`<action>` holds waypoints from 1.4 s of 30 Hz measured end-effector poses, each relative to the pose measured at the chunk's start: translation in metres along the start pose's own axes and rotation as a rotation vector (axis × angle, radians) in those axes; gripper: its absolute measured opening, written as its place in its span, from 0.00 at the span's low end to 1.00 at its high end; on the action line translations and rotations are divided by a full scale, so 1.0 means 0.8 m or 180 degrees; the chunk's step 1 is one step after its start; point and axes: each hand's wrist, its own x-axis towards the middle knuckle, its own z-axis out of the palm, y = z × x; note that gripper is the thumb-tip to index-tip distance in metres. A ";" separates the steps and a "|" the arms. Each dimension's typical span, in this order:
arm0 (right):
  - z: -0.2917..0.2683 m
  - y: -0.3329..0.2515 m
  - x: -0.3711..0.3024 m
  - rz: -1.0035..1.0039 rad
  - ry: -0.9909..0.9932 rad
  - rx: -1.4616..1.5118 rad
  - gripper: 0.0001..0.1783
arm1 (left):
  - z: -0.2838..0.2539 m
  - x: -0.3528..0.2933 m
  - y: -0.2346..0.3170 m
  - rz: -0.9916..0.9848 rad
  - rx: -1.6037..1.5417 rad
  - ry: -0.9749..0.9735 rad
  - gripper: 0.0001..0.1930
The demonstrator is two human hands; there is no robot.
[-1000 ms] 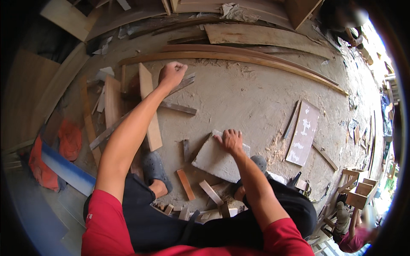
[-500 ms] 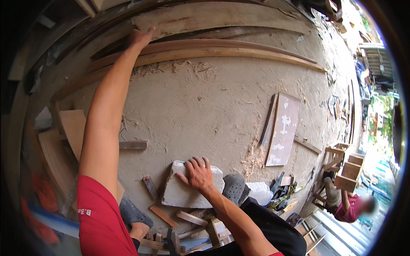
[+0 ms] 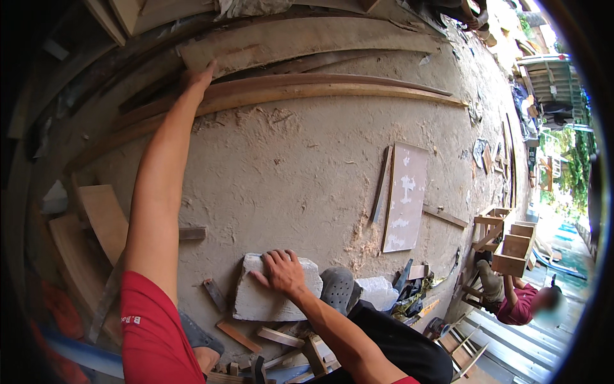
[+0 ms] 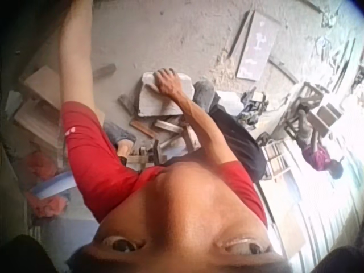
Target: The person sits on the floor and assembles a wooden frame by fitting a curved wooden piece into a rectangular frame. They repeatedly adjust the alignment and fit of the pieces by hand, occasionally using a small wooden block to assist with positioning.
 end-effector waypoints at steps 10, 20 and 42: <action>0.006 -0.001 -0.008 0.0002 0.0047 -0.0025 0.28 | -0.046 -0.110 0.048 -0.0200 -0.2880 -0.0561 0.39; -0.001 0.000 -0.022 -0.0056 0.0326 0.0015 0.28 | -0.150 -0.434 0.094 0.1073 -0.2618 -0.0075 0.22; -0.430 -0.072 -0.179 0.0015 0.1210 0.0799 0.32 | -0.286 -0.782 -0.127 0.3709 -0.0481 0.0555 0.21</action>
